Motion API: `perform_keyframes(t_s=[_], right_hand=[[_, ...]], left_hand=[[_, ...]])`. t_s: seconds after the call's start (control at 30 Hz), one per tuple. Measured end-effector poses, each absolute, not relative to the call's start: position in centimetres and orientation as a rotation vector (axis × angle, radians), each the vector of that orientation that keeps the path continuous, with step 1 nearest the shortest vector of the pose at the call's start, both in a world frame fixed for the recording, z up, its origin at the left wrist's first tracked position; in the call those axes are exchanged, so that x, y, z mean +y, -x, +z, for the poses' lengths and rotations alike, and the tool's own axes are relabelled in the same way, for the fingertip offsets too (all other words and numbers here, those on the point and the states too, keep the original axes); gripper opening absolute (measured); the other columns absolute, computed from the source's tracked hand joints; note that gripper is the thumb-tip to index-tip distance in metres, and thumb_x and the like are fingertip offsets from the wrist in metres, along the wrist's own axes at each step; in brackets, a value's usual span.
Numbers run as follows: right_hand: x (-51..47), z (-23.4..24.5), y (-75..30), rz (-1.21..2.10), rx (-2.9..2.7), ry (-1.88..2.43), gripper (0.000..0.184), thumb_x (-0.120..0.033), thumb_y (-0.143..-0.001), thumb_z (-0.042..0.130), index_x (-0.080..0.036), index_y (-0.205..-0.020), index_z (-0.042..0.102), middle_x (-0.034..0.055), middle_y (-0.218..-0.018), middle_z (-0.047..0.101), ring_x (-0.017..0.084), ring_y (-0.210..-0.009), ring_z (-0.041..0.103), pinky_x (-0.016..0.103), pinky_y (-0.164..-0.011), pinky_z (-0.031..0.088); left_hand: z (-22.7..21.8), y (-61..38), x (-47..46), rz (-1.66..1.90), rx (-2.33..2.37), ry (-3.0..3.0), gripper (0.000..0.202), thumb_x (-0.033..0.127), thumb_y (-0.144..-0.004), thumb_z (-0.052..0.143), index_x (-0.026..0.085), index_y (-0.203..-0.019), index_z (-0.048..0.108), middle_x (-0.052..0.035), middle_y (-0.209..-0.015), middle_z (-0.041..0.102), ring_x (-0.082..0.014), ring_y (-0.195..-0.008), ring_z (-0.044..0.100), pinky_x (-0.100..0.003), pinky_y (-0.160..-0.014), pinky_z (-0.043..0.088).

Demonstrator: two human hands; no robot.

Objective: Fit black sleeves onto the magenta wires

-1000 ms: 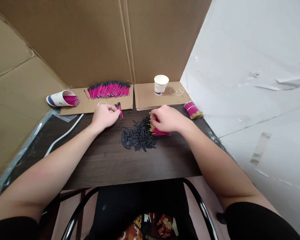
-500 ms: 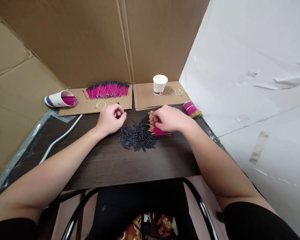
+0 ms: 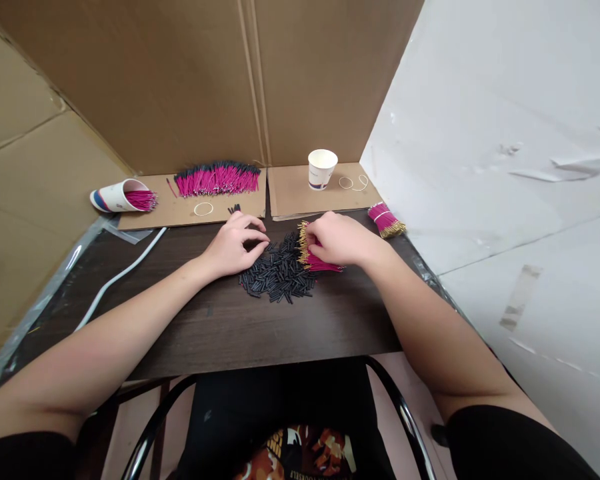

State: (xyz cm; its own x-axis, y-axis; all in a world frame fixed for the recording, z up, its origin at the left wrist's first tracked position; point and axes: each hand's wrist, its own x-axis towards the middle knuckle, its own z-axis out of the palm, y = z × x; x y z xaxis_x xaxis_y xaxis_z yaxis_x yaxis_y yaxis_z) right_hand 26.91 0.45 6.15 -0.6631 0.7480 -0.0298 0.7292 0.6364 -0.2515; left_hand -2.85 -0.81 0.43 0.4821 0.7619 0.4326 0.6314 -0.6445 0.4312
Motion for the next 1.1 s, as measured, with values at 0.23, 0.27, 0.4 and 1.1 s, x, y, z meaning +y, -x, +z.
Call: perform_keyframes(t_s=[0.23,0.27,0.4,1.1], right_hand=[[0.4,6.0,-26.9,0.326,-2.775,1.204,0.018,-0.014,-0.088,0.067,-0.021,-0.072,0.065,0.0015,-0.065,0.058,0.014,-0.056,0.041,0.036,-0.062,0.03],[0.4,6.0,-26.9,0.325,-2.776,1.21,0.017,-0.014,-0.088,0.067,-0.021,-0.073,0.065,0.0015,-0.066,0.058,0.014,-0.057,0.041,0.037,-0.062,0.03],[0.4,6.0,-26.8,0.34,-2.776,1.236,0.015,-0.015,-0.088,0.067,-0.021,-0.074,0.064,0.001,-0.066,0.058,0.014,-0.058,0.042,0.037,-0.063,0.029],[-0.6,4.3,-24.4,0.411,-2.428,0.91,0.02,-0.029,-0.108,0.055,-0.02,-0.113,0.073,0.0098,-0.107,0.08,0.023,-0.091,0.068,0.037,-0.084,0.047]], left_hand=[[0.5,2.4,-1.2,0.85,1.187,-2.482,0.017,0.027,-0.099,0.066,0.024,-0.087,0.079,-0.0103,-0.11,0.077,-0.0286,-0.106,0.062,-0.055,-0.11,0.054],[0.5,2.4,-1.2,0.851,1.183,-2.481,0.017,0.027,-0.099,0.066,0.023,-0.087,0.077,-0.0104,-0.11,0.077,-0.0285,-0.106,0.062,-0.054,-0.109,0.054],[0.6,2.4,-1.3,0.857,1.158,-2.495,0.015,0.027,-0.101,0.065,0.022,-0.088,0.074,-0.011,-0.112,0.077,-0.0286,-0.107,0.062,-0.052,-0.108,0.053],[0.0,0.3,-2.0,1.051,1.113,-1.569,0.026,0.029,-0.097,0.077,0.017,-0.119,0.083,-0.0123,-0.107,0.087,-0.0249,-0.099,0.083,-0.045,-0.096,0.068]])
